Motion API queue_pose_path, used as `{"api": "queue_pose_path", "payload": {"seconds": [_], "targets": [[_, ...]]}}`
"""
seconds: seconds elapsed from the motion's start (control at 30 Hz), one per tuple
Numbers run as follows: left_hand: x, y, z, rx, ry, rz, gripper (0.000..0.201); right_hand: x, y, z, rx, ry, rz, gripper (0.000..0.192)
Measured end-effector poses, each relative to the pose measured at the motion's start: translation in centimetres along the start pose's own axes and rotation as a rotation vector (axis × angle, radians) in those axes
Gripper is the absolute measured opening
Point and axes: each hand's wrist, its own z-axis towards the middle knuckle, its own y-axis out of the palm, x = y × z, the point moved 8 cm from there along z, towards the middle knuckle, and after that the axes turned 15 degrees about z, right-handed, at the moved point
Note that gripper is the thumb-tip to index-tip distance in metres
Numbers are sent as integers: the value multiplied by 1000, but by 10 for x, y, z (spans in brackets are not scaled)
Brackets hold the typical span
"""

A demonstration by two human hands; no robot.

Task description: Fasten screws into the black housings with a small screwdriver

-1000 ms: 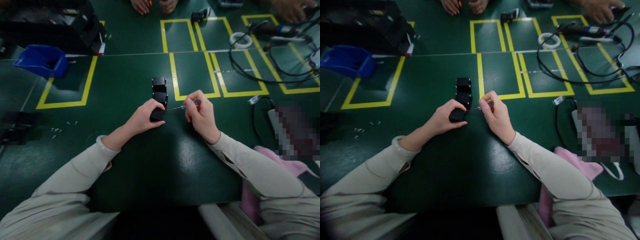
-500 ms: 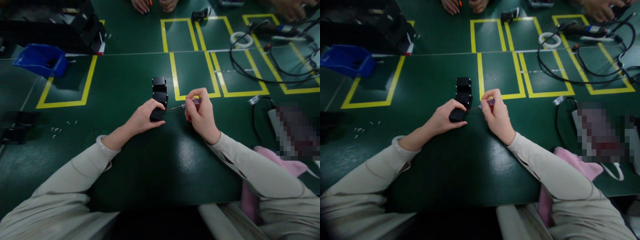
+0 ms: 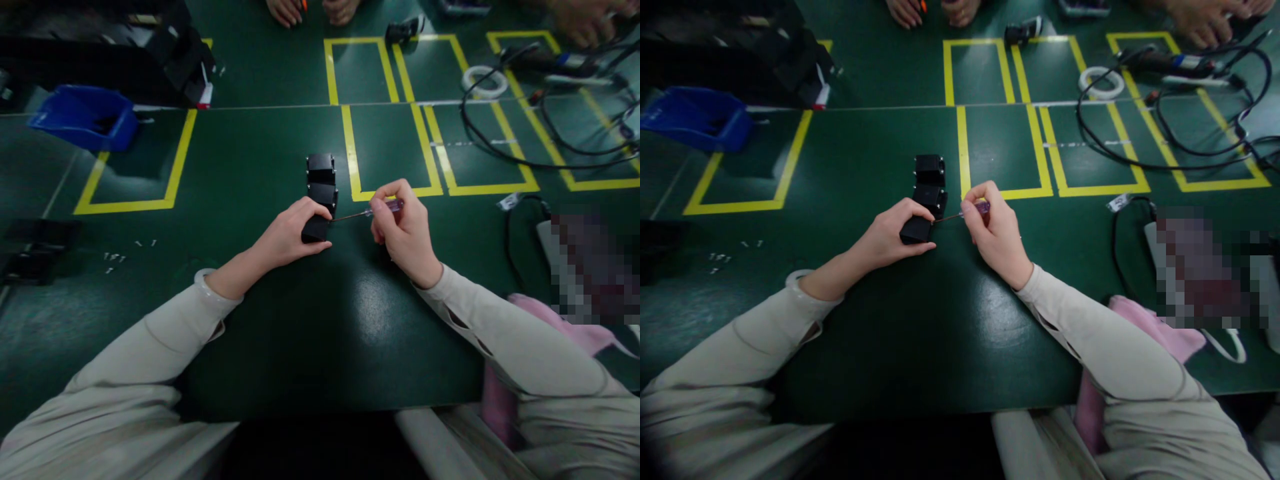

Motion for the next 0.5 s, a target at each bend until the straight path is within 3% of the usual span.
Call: {"api": "queue_pose_path", "payload": {"seconds": [0.5], "targets": [[1,-2,0,20,25,2,37,0,0,0,-4,-4,31,23]]}}
